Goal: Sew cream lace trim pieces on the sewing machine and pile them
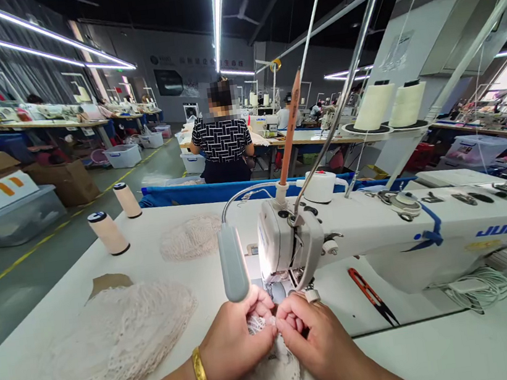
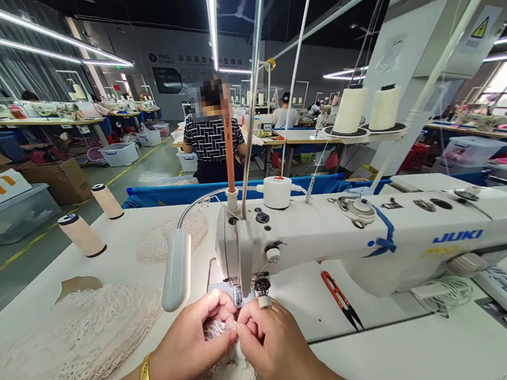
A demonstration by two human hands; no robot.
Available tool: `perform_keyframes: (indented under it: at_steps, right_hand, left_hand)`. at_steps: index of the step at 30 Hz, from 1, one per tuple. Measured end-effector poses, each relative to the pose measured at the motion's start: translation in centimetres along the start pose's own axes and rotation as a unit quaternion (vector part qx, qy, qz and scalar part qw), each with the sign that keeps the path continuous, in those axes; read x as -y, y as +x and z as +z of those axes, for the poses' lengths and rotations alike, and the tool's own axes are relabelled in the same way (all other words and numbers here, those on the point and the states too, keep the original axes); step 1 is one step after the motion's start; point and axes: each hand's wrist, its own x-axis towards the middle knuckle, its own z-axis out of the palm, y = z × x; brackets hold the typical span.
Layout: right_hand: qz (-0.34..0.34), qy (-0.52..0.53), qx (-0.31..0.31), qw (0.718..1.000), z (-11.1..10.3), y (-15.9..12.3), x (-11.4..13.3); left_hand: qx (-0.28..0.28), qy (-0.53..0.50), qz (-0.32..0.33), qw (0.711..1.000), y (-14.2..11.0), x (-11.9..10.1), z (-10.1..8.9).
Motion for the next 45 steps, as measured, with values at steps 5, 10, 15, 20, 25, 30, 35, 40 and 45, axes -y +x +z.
perform_keyframes:
  at_steps: [5, 10, 15, 20, 25, 30, 35, 40, 45]
  right_hand:
    - [0.000, -0.061, -0.003, 0.998, 0.5, 0.3, -0.1]
    - [0.045, -0.144, 0.016, 0.989, 0.9, 0.5, -0.1]
    - [0.047, -0.132, 0.007, 0.990, 0.8, 0.4, -0.2]
    - [-0.013, -0.125, 0.019, 0.992, 0.8, 0.4, -0.5]
    - [-0.040, -0.092, 0.054, 0.993, 0.3, 0.3, -0.8]
    - [-0.084, -0.062, 0.067, 0.992, -0.5, 0.1, -1.0]
    - [-0.117, -0.063, 0.067, 0.989, -1.0, 0.1, -1.0]
    - [-0.134, -0.101, 0.063, 0.984, -1.0, 0.1, -1.1]
    - [-0.157, -0.130, 0.027, 0.979, -0.6, -0.1, -1.4]
  left_hand:
    - [0.006, 0.022, 0.003, 1.000, 0.2, 0.2, 0.6]
    - [0.010, 0.087, 0.014, 0.996, 0.2, 0.1, 1.0]
    - [-0.033, 0.129, 0.032, 0.991, 0.0, 0.1, 0.8]
    - [-0.031, 0.127, 0.007, 0.991, 0.1, 0.1, 0.7]
    - [-0.034, 0.121, 0.001, 0.992, 0.0, 0.2, 0.7]
    - [-0.057, 0.253, 0.205, 0.944, -1.0, 0.8, 0.9]
    - [-0.020, 0.327, 0.270, 0.905, -1.7, 1.2, 1.0]
    - [-0.019, 0.318, 0.273, 0.908, -1.5, 1.0, 0.7]
    - [-0.064, 0.292, 0.307, 0.904, -0.7, 1.1, 0.6]
